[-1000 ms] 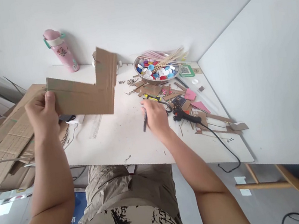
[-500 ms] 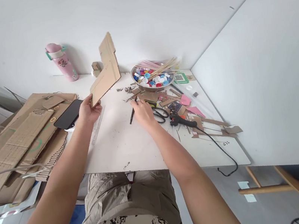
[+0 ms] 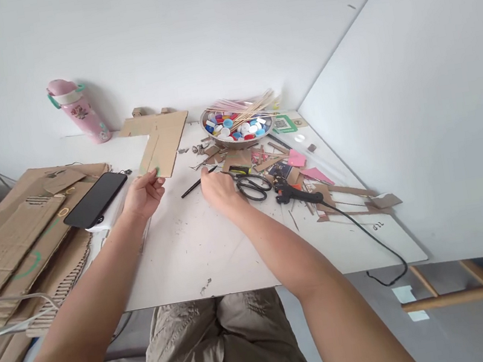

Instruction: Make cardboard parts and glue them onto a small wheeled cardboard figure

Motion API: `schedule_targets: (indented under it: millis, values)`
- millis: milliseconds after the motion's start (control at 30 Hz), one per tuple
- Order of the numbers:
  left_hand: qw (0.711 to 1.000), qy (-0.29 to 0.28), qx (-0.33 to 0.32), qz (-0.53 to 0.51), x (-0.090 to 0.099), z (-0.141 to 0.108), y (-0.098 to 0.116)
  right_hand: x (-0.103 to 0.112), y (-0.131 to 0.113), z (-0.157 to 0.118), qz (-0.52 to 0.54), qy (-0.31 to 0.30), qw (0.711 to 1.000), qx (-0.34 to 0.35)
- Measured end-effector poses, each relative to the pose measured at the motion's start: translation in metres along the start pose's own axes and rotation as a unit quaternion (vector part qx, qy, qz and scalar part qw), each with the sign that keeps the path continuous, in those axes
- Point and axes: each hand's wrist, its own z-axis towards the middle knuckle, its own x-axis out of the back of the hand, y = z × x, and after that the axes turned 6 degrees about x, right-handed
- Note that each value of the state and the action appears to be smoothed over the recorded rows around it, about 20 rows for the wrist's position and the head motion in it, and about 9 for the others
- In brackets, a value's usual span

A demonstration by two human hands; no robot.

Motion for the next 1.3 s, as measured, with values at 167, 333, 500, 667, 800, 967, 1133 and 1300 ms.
schedule_targets:
  millis: [167, 333, 500, 667, 800, 967, 1133, 1300]
  values:
    - [0.998, -0.03, -0.042, 0.041, 0.002, 0.004, -0.012, 0.023, -0.001, -0.016, -0.031, -0.043, 0.998, -0.033]
    - [0.994, -0.06, -0.058, 0.076, 0.005, 0.008, -0.021, 0.055, 0.019, -0.038, -0.062, -0.092, 0.984, -0.138]
    - [0.989, -0.069, -0.077, 0.108, 0.007, 0.008, -0.024, 0.062, 0.039, -0.045, -0.09, -0.126, 0.978, -0.142]
    - [0.974, -0.099, -0.091, 0.184, 0.006, 0.004, -0.023, 0.05, 0.053, -0.036, -0.097, -0.109, 0.984, -0.104]
    - [0.959, -0.137, -0.114, 0.222, 0.004, 0.0, -0.019, 0.048, 0.065, -0.031, -0.086, -0.088, 0.989, -0.085]
    - [0.946, -0.124, -0.12, 0.274, 0.005, -0.007, -0.016, 0.048, 0.083, -0.037, 0.0, 0.031, 0.996, -0.079]
    - [0.947, -0.092, -0.128, 0.281, 0.003, -0.013, -0.015, 0.025, 0.098, -0.033, 0.306, 0.229, 0.924, -0.001]
    - [0.945, -0.131, -0.104, 0.281, 0.001, -0.019, -0.01, 0.001, 0.083, -0.018, 0.582, 0.245, 0.773, 0.061]
